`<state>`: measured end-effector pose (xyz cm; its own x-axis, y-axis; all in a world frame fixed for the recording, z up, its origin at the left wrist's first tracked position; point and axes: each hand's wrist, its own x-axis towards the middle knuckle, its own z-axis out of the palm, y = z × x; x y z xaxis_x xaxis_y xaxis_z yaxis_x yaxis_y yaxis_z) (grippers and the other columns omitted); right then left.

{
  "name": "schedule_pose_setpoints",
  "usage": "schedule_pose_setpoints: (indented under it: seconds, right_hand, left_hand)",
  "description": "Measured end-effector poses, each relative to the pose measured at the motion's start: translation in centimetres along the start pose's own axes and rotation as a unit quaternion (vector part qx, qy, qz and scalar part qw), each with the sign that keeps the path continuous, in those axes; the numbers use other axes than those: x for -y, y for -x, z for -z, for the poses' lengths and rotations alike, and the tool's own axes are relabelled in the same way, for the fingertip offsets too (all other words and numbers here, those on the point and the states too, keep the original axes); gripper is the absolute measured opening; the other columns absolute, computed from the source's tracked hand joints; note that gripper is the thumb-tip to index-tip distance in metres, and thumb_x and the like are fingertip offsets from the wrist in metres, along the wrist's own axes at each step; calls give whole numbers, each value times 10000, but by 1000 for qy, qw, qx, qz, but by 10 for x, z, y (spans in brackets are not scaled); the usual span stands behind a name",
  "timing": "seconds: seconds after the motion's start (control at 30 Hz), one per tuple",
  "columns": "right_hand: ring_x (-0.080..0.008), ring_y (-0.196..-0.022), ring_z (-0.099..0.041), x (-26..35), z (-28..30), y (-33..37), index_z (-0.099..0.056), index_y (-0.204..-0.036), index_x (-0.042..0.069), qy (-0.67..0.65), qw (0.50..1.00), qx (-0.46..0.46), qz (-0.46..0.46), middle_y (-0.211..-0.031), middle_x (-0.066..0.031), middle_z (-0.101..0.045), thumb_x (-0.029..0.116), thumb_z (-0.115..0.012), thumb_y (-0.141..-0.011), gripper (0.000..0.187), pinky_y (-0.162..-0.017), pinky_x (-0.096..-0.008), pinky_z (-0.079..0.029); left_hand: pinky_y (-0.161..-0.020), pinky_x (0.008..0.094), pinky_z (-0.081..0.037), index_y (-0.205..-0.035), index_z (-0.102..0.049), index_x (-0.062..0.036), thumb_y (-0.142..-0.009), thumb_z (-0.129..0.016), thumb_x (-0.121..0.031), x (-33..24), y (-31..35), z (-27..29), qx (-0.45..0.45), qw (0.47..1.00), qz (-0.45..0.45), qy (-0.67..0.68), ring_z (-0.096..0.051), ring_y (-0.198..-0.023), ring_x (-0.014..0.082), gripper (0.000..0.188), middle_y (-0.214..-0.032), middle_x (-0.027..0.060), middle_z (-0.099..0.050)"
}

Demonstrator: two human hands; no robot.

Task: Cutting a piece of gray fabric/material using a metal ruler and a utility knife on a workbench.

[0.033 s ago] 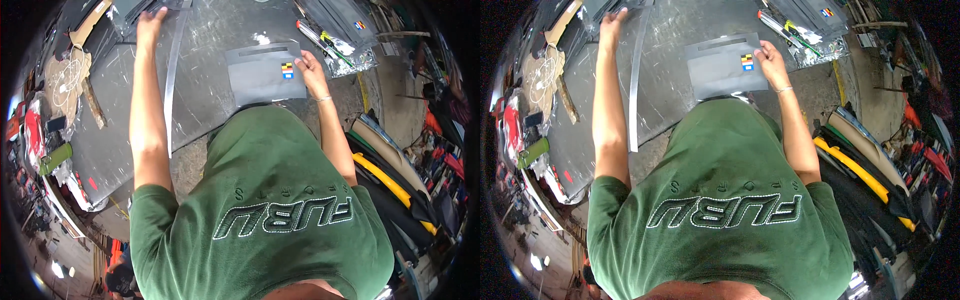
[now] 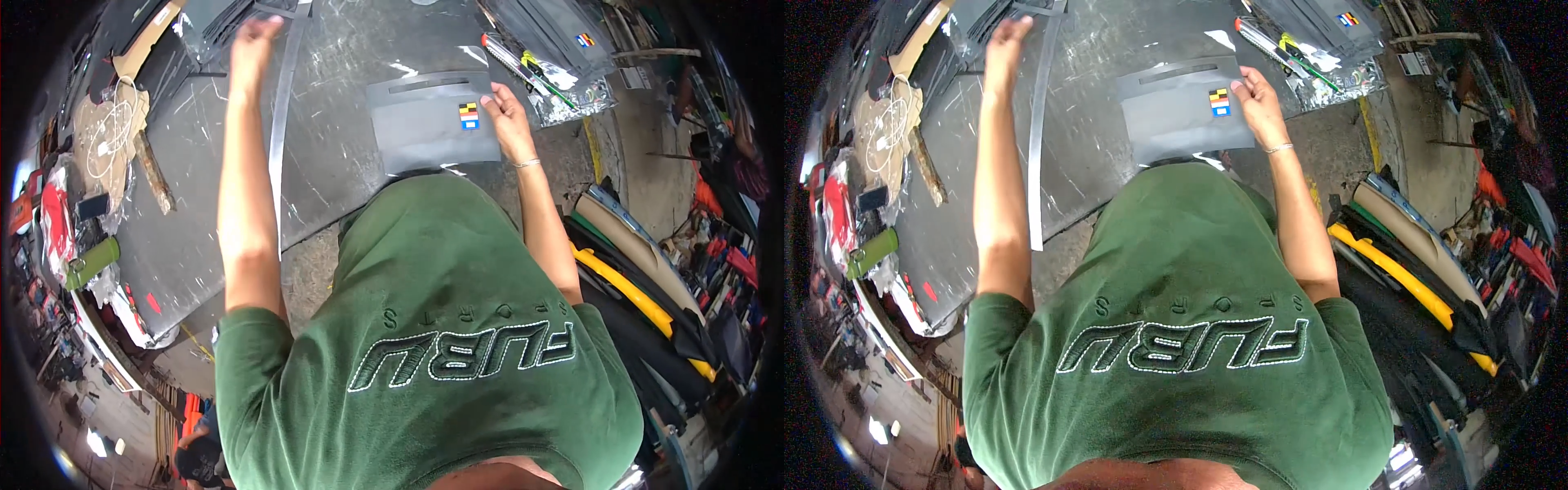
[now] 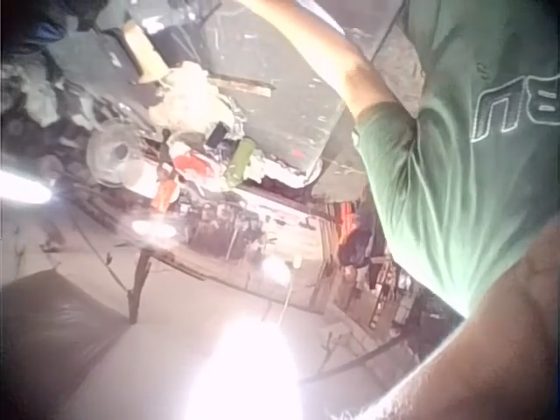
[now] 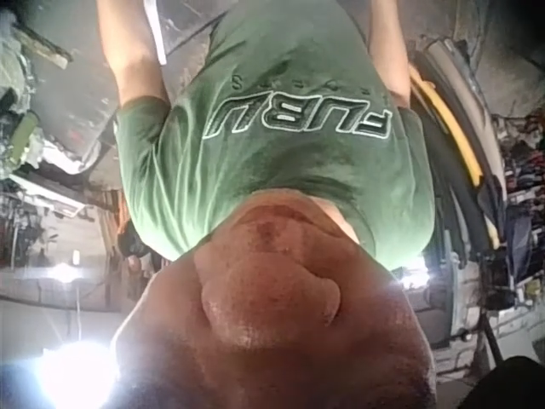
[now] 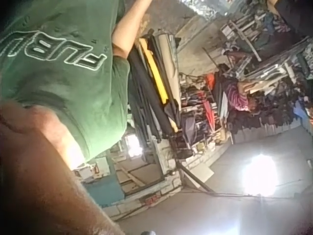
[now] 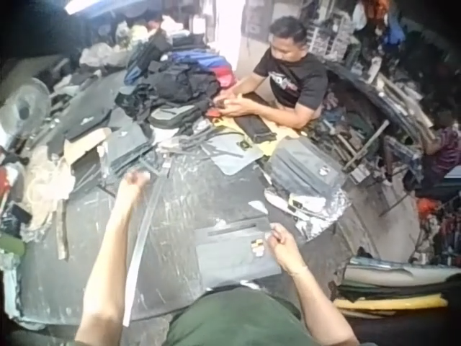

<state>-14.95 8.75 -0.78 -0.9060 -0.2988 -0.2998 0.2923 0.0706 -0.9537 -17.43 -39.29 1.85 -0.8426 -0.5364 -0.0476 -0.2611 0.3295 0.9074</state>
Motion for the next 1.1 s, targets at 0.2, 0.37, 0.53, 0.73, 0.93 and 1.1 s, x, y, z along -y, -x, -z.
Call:
schedule_pose_setpoints:
  seconds: [0.2, 0.37, 0.53, 0.73, 0.93, 1.1]
  right_hand:
    - [-119, -1056, -649, 44, -3, 10, -574, -1317, 17, -79, 994, -9, 72, -1211, -61, -700, 58, -567, -1044, 276, -925, -272, -508]
    - [-113, -1060, -639, 116, -7, 14, -560, -1349, -12, -96, 990, -26, 95, -1213, -84, -697, 92, -652, -1015, 362, -935, -268, -502]
    - [-117, -1062, -659, 210, -35, 45, -553, -1347, -59, -40, 983, -4, 179, -1189, -97, -679, 65, -695, -987, 406, -901, -264, -550]
    - [-110, -1070, -648, 254, -42, 52, -573, -1350, -42, -106, 951, 46, 286, -1195, -88, -684, 28, -666, -993, 375, -926, -260, -537]
    - [-124, -1090, -644, 271, -37, 63, -570, -1347, -49, -124, 933, 78, 329, -1200, -106, -682, 20, -668, -987, 379, -944, -268, -533]
    - [-97, -1063, -639, 265, -32, 65, -572, -1338, -56, -137, 932, 86, 326, -1182, -64, -631, 33, -690, -987, 381, -911, -250, -549]
  left_hand:
    - [-1145, 336, -399, -1549, -363, 52, -931, -782, -332, -28, 162, -85, 186, 962, 83, 184, -562, -1313, 210, 840, -1419, 153, -600]
    - [-861, 260, -514, -1396, -537, 9, -977, -731, -172, -84, 198, -69, 163, 935, 88, 302, -667, -984, 106, 496, -1102, 60, -743]
    - [-959, 276, -512, -1325, -590, 29, -985, -690, -70, -154, 198, -16, 26, 922, -41, 384, -673, -1014, 122, 367, -1122, 80, -736]
    - [-982, 280, -508, -1327, -605, 51, -965, -712, -51, -205, 208, 22, -20, 910, -132, 393, -685, -1044, 140, 390, -1173, 125, -735]
    - [-968, 264, -504, -1280, -630, 53, -954, -739, -72, -233, 235, 31, -43, 900, -182, 394, -682, -1025, 123, 365, -1137, 106, -745]
    - [-968, 263, -502, -1272, -638, 45, -953, -739, -69, -234, 242, 29, -48, 904, -171, 389, -678, -1014, 118, 353, -1119, 98, -747]
